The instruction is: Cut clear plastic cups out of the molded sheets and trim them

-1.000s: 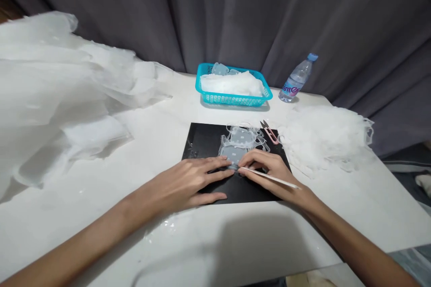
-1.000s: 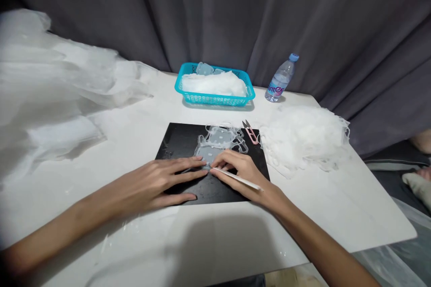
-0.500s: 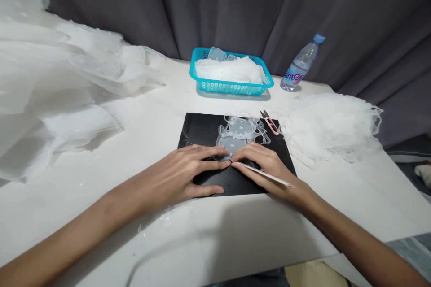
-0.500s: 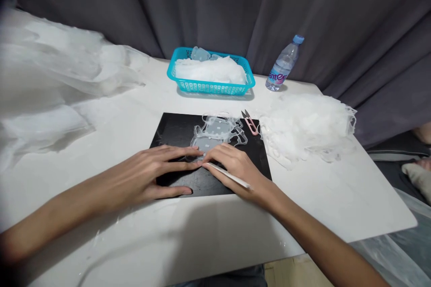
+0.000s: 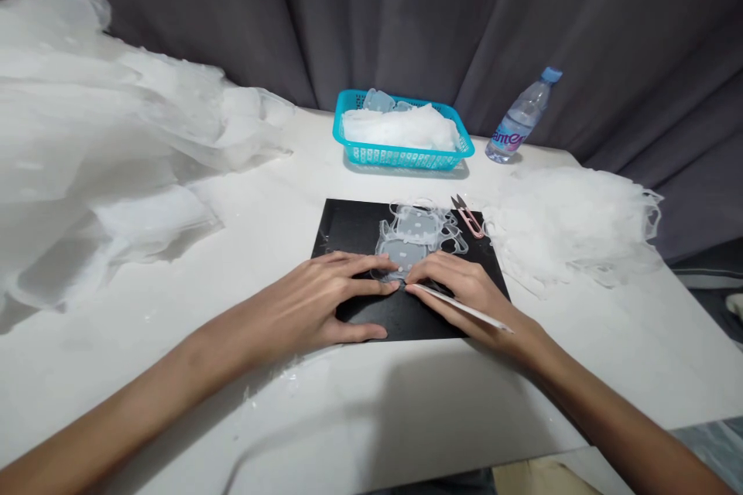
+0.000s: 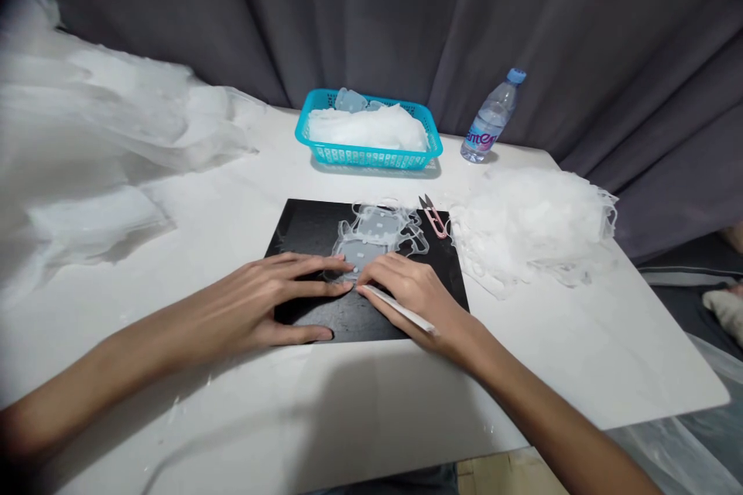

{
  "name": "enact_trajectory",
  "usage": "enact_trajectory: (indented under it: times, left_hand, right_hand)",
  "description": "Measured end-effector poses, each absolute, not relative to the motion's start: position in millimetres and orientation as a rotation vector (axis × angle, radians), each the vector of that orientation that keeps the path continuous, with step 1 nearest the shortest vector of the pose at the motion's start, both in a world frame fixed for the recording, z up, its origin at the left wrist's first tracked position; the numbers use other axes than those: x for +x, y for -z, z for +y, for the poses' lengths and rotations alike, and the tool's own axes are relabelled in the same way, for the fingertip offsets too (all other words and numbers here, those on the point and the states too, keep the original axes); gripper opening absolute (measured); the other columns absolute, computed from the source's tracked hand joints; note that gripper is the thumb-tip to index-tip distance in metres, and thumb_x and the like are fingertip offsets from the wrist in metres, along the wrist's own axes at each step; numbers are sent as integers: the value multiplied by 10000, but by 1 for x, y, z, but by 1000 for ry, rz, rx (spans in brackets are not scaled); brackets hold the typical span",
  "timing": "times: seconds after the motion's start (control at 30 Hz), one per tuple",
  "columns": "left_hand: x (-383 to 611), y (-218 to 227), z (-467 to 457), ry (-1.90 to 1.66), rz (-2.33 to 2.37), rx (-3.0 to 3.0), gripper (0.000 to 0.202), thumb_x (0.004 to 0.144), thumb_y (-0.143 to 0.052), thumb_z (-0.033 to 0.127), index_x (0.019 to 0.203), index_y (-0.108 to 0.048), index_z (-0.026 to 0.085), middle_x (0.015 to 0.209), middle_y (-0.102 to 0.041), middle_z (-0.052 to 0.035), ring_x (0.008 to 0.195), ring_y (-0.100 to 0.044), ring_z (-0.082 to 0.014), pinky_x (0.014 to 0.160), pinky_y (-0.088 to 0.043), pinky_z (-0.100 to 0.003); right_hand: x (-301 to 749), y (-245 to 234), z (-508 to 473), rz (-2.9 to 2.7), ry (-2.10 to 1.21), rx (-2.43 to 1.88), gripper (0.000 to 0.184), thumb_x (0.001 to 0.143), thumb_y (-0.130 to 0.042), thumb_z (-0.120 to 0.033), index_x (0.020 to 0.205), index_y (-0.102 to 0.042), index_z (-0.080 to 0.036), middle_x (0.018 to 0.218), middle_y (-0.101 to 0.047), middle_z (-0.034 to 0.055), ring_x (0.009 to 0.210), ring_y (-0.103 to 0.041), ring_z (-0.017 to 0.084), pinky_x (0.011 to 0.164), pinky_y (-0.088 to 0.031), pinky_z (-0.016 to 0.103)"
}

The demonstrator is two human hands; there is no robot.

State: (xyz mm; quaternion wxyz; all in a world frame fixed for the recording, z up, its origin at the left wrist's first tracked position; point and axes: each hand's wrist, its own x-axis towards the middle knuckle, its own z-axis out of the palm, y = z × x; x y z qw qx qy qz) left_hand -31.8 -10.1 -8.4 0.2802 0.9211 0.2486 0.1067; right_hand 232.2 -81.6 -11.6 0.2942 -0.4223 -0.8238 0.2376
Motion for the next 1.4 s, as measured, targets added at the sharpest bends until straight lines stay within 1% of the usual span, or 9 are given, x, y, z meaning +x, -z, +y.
enact_trajectory:
  times: [0.33, 0.43, 0.57, 0.73, 0.87, 0.97, 1.17, 1.27, 1.4]
  left_hand:
    - [-32, 7, -11, -252, 671, 2475, 455, 981, -652, 522, 1411, -660, 371, 1587, -541, -43, 1353, -589, -321, 1147, -409, -428]
    - [-25, 7, -14, -486, 923, 2335, 329, 1012, -594, 497, 1133, -747, 232, 1162, -729, -83, 1003, -685, -245, 897, -502, -331]
    - [-10, 8, -22, -509, 1231, 2005, 442, 964, -622, 586, 762, -692, 199, 658, -637, 2, 598, -554, -168, 571, -378, -265]
    - [3, 13, -31, -580, 1035, 1583, 401, 931, -666, 553, 812, -765, 183, 727, -743, -28, 606, -643, -165, 602, -464, -244]
    - [1, 19, -33, -523, 1016, 1427, 358, 930, -659, 498, 819, -713, 162, 739, -757, -54, 626, -695, -173, 454, -405, -200]
    - [-2, 19, -28, -491, 1018, 1345, 315, 904, -670, 457, 815, -682, 156, 763, -769, -55, 619, -722, -162, 451, -441, -185]
    - [-10, 4, -15, -285, 1069, 1312, 478, 786, -788, 605, 691, -606, 173, 622, -749, -62, 526, -720, -194, 482, -550, -246]
    - [-11, -4, -15, -283, 1097, 1296, 645, 836, -625, 789, 659, -614, 169, 544, -714, -85, 432, -672, -211, 431, -525, -283]
    - [-6, 0, -14, -505, 986, 1274, 614, 895, -611, 726, 812, -736, 130, 791, -798, -112, 742, -773, -244, 714, -604, -321]
  right_hand:
    - [221, 24, -79, -2340, -260, -1160, 180, 1088, -483, -240, 1177, -632, -191, 1132, -715, 115, 1078, -687, 240, 936, -576, 385]
    - [218, 31, -75, -2377, -57, -1224, 267, 1087, -491, -285, 1305, -601, -178, 1197, -691, 143, 1133, -668, 275, 952, -584, 414]
    - [214, 27, -74, -2371, -13, -1205, 269, 1098, -444, -236, 1278, -626, -154, 1121, -706, 139, 1059, -670, 265, 917, -591, 404]
    - [204, 16, -82, -2311, -92, -1162, 262, 1087, -433, -184, 1183, -668, -119, 1082, -717, 148, 1018, -657, 259, 878, -580, 385]
    - [224, 12, -59, -2004, -331, -1302, 214, 1061, -486, -218, 1074, -695, -168, 1072, -721, 105, 991, -665, 230, 897, -550, 375]
    - [258, 1, -28, -1395, -309, -1566, 216, 995, -563, -283, 873, -703, -173, 795, -682, 40, 775, -639, 211, 731, -518, 344]
    - [257, -16, -36, -1594, -478, -1393, 167, 990, -607, -287, 1000, -756, -213, 995, -723, 41, 954, -667, 204, 859, -509, 330]
    - [228, -11, -64, -1764, -519, -1257, 160, 1018, -603, -255, 1076, -748, -226, 1012, -704, 44, 955, -662, 187, 890, -510, 331]
    - [210, -6, -88, -2014, -794, -1074, 267, 1041, -576, -232, 1280, -694, -250, 1011, -683, 45, 947, -644, 176, 883, -529, 323]
